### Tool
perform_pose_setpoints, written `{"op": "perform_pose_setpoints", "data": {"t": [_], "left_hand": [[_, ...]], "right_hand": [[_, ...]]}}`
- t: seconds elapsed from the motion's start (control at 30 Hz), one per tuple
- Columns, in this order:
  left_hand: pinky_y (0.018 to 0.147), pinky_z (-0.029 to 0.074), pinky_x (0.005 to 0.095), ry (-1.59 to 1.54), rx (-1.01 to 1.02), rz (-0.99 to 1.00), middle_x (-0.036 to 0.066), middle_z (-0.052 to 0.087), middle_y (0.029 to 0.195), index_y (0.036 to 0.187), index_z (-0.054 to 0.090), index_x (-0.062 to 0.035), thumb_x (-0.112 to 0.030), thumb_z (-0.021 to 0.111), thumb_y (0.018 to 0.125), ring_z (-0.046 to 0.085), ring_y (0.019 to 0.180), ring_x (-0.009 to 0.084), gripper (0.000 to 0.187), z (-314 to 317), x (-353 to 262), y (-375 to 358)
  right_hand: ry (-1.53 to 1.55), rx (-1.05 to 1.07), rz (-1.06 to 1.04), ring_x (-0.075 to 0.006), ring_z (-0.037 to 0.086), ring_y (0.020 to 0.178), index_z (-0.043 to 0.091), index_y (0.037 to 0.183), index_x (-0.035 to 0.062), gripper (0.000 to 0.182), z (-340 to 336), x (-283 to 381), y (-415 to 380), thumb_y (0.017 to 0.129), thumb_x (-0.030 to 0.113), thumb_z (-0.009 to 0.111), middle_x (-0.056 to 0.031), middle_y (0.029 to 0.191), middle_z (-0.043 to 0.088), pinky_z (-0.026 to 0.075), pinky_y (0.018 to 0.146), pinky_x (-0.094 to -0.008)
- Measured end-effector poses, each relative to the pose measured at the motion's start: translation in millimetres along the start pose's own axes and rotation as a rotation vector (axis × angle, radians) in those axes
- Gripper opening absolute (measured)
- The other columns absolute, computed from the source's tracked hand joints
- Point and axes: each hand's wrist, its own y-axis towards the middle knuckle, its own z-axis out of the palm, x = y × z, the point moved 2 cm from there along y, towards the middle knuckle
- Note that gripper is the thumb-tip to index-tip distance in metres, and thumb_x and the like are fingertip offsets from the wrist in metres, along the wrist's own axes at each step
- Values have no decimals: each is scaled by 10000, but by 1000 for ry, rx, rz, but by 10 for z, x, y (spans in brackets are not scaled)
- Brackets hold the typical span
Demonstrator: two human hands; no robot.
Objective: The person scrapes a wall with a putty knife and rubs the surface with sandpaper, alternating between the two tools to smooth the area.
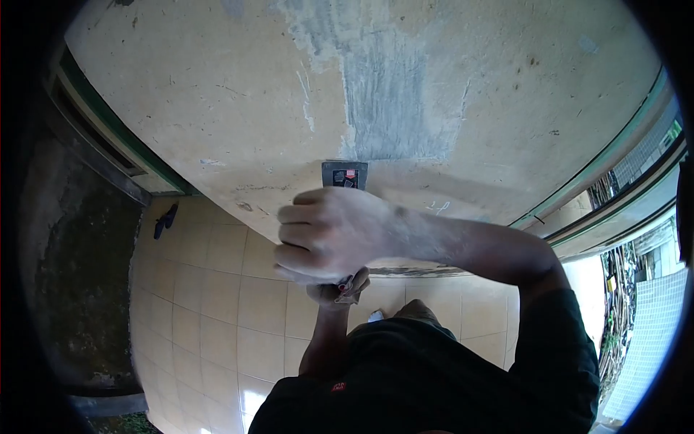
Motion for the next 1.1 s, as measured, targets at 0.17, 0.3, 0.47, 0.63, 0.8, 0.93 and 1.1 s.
{"op": "perform_pose_setpoints", "data": {"t": [0.17, 0.3, 0.47, 0.63, 0.8, 0.93, 1.1], "left_hand": [[400, 298, 169, 22, 80, 83, 178, 447, 922, 614, 401, -74, -315, 452, 928, 411, 463, 99, 399, -17, -21, 31], [391, 297, 177, 111, 82, 95, 162, 441, 891, 624, 400, -73, -331, 465, 925, 408, 460, 97, 402, -68, -79, 127], [410, 327, 178, -70, 112, 96, 203, 449, 873, 669, 500, -28, -194, 431, 904, 385, 486, 117, 297, -157, 1, 193], [402, 315, 199, -94, 6, 102, 212, 474, 845, 657, 496, -29, -209, 423, 901, 413, 487, 129, 312, -84, 11, 68], [356, 340, 167, -26, 5, 128, 221, 473, 854, 675, 521, -26, -155, 506, 886, 452, 493, 142, 247, 54, -46, 157], [368, 344, 163, 88, 44, 139, 227, 456, 877, 702, 527, -30, -259, 512, 909, 468, 509, 128, 309, 85, -134, 98], [371, 330, 162, -5, 31, 90, 211, 459, 874, 698, 521, -33, -298, 506, 904, 418, 480, 109, 336, -62, -136, 231]], "right_hand": [[-189, 571, 93, -120, 585, 497, 492, 611, 88, 398, 51, -271, 106, 921, 336, 459, 7, 477, 501, 501, 463, -288], [-233, 876, 166, -129, 642, 561, 526, 632, 90, 377, -28, -286, 191, 917, 329, 466, 26, 516, 575, 524, 476, -310], [-299, 756, 155, -134, 630, 516, 521, 652, 77, 287, 133, -277, 103, 880, 250, 523, 25, 496, 561, 514, 445, -299], [-225, 612, 146, -144, 620, 489, 503, 707, 51, 220, 251, -149, -1, 831, 218, 574, -7, 479, 533, 495, 401, -288], [-140, 629, 224, -169, 673, 643, 535, 674, 49, 140, 110, -173, 183, 773, 120, 605, -24, 569, 605, 552, 539, -308], [-196, 740, 150, -140, 641, 577, 533, 710, 45, 169, 82, -184, 144, 801, 172, 598, -5, 540, 569, 520, 485, -287], [-249, 854, 154, -98, 604, 505, 504, 762, 45, 206, 177, -246, 109, 855, 219, 562, 14, 501, 525, 486, 433, -269]]}}
